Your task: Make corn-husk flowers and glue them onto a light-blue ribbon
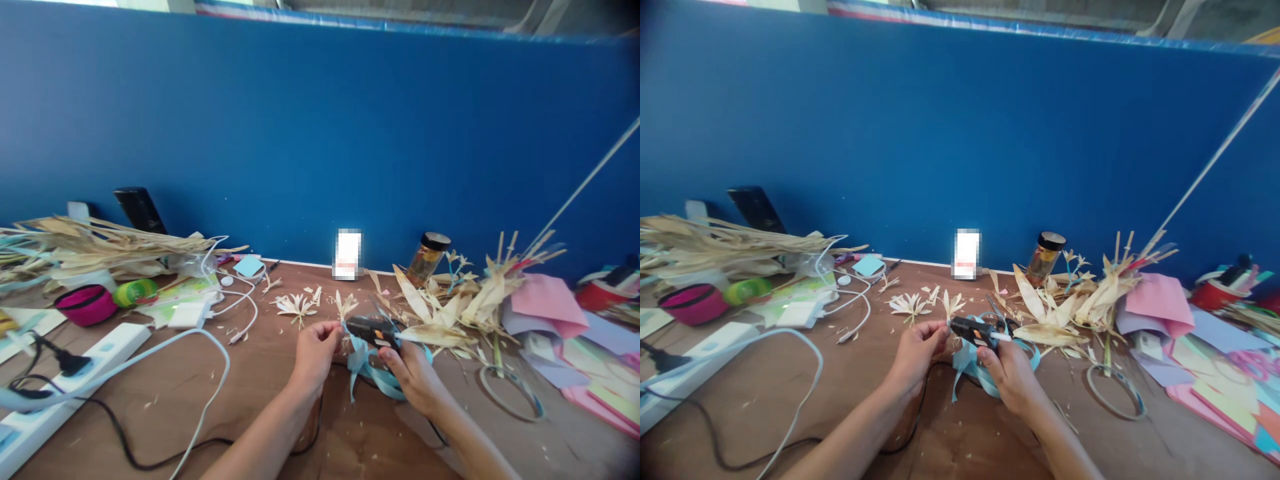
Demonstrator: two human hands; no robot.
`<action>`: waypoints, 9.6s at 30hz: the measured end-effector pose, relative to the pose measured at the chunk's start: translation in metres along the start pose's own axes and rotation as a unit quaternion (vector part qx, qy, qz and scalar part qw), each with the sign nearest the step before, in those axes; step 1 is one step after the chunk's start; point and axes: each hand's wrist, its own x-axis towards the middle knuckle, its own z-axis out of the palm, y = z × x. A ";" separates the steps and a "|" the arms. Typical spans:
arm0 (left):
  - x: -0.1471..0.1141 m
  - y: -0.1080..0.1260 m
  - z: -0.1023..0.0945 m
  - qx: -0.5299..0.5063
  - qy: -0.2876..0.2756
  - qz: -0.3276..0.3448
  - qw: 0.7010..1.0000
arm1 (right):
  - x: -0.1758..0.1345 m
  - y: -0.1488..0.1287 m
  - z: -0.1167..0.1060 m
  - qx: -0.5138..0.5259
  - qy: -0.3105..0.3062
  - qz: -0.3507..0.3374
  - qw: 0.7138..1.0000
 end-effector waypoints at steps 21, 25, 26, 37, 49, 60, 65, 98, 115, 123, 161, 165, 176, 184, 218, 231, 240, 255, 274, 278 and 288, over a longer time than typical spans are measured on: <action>0.001 -0.001 0.000 0.011 -0.001 0.017 1.000 | 0.001 -0.001 -0.001 -0.007 -0.004 0.003 1.000; 0.001 -0.001 -0.001 0.013 0.002 0.023 1.000 | 0.002 -0.002 -0.002 -0.004 -0.017 0.000 1.000; 0.001 -0.002 -0.001 0.014 0.001 0.023 1.000 | 0.002 -0.002 -0.002 -0.004 -0.019 -0.004 1.000; 0.001 -0.002 -0.001 0.010 -0.003 0.015 1.000 | 0.001 0.000 -0.001 -0.028 -0.022 -0.001 0.999; 0.000 -0.002 0.000 0.010 -0.001 0.020 1.000 | 0.001 0.001 -0.001 -0.026 -0.001 -0.002 1.000; 0.000 0.000 0.000 0.007 0.009 0.010 1.000 | 0.000 -0.003 -0.002 0.018 -0.018 0.009 1.000; 0.000 -0.002 -0.001 0.016 0.002 0.018 1.000 | 0.000 0.001 -0.001 0.024 -0.013 0.027 0.999; 0.001 -0.005 0.000 0.039 -0.001 0.030 0.999 | 0.002 -0.005 -0.002 -0.004 -0.004 0.013 1.000; -0.003 -0.001 0.000 0.042 -0.008 0.023 0.999 | -0.021 0.000 -0.058 -0.042 0.049 0.059 0.996; -0.003 -0.002 0.000 0.035 -0.003 0.001 0.999 | -0.097 0.070 -0.086 -0.320 0.093 0.293 0.896; -0.006 0.003 -0.001 -0.006 -0.045 -0.035 0.998 | -0.123 0.066 -0.082 -0.425 0.231 0.243 0.841; -0.006 0.002 0.000 0.002 -0.053 -0.028 0.998 | -0.078 0.007 -0.058 -0.134 0.214 0.116 0.960; -0.007 -0.002 0.001 0.021 -0.081 0.002 0.997 | 0.023 -0.034 0.016 0.083 0.018 0.053 0.995; -0.010 -0.005 0.003 0.065 -0.053 0.029 0.996 | 0.023 -0.026 0.022 0.160 0.074 0.099 0.979; -0.018 -0.008 0.003 0.336 0.005 0.321 0.885 | 0.010 -0.041 0.043 0.215 0.141 0.138 0.956; -0.016 -0.005 0.005 0.201 -0.001 0.183 0.962 | 0.011 -0.041 0.041 0.230 0.133 0.127 0.956; -0.012 -0.010 0.005 0.137 0.021 0.139 0.981 | 0.014 -0.039 0.039 0.261 0.155 0.168 0.938; -0.020 -0.012 0.008 0.263 0.042 0.248 0.931 | 0.013 -0.041 0.043 0.362 0.144 0.181 0.903; -0.012 0.002 0.005 0.032 -0.036 -0.016 0.999 | 0.009 -0.037 0.040 0.258 0.122 0.141 0.948; -0.014 0.007 0.006 0.024 -0.088 -0.056 0.994 | 0.007 -0.039 0.036 0.207 0.126 0.116 0.963; -0.014 0.002 0.006 0.032 -0.122 -0.062 0.990 | 0.006 -0.042 0.035 0.175 0.141 0.103 0.969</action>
